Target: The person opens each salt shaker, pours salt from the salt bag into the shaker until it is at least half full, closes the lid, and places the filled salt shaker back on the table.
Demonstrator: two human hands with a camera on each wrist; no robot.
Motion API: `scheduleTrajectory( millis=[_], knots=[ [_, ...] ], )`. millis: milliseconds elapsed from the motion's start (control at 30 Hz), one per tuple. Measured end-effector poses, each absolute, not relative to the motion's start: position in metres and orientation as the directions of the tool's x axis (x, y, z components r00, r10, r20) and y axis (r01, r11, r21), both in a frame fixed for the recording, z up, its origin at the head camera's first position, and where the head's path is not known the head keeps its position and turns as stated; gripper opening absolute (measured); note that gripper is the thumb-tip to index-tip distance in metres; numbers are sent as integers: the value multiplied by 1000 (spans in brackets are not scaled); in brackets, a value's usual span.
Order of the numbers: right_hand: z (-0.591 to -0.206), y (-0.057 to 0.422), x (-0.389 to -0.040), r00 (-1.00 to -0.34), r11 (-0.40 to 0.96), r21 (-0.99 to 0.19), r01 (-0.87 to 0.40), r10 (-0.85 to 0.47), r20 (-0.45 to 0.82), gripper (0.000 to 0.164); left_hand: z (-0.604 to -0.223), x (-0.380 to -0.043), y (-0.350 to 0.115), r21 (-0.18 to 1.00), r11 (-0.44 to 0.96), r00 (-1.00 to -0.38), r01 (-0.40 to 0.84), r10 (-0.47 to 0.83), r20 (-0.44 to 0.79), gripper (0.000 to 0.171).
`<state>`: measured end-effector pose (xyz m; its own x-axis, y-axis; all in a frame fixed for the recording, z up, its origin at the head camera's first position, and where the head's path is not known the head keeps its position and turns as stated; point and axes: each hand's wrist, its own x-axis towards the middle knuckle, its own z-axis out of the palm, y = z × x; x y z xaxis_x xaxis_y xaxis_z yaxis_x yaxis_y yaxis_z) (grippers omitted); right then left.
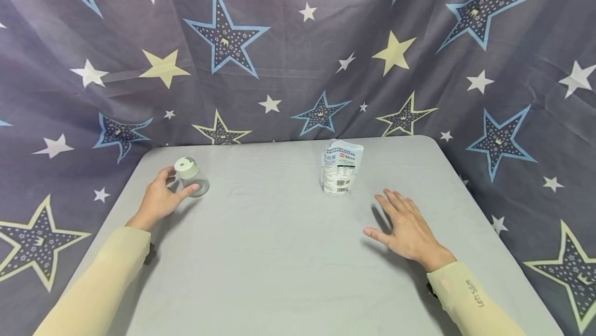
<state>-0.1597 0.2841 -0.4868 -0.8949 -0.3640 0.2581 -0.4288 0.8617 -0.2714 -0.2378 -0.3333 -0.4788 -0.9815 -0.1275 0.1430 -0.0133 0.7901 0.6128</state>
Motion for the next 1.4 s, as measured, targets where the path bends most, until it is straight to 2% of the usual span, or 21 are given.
scheduleTrajectory(
  millis=[267, 667, 1100, 1400],
  knots=[
    [-486, 279, -158, -886, 850, -276, -449, -383, 261, 90, -481, -239, -332, 655, 756, -977, 10, -133, 168, 93],
    [-487, 274, -156, -878, 842, -272, -466, -402, 262, 92, -486, -245, -326, 696, 718, -980, -15, -148, 132, 93],
    [-488, 270, -156, -859, 826, -272, -494, -417, 296, 92, -491, -249, -321, 713, 700, -975, -40, -182, 124, 71],
    [-490, 269, -156, -855, 822, -272, -501, -421, 303, 92, -489, -246, -321, 721, 690, -980, -67, -183, 83, 71]
  ],
)
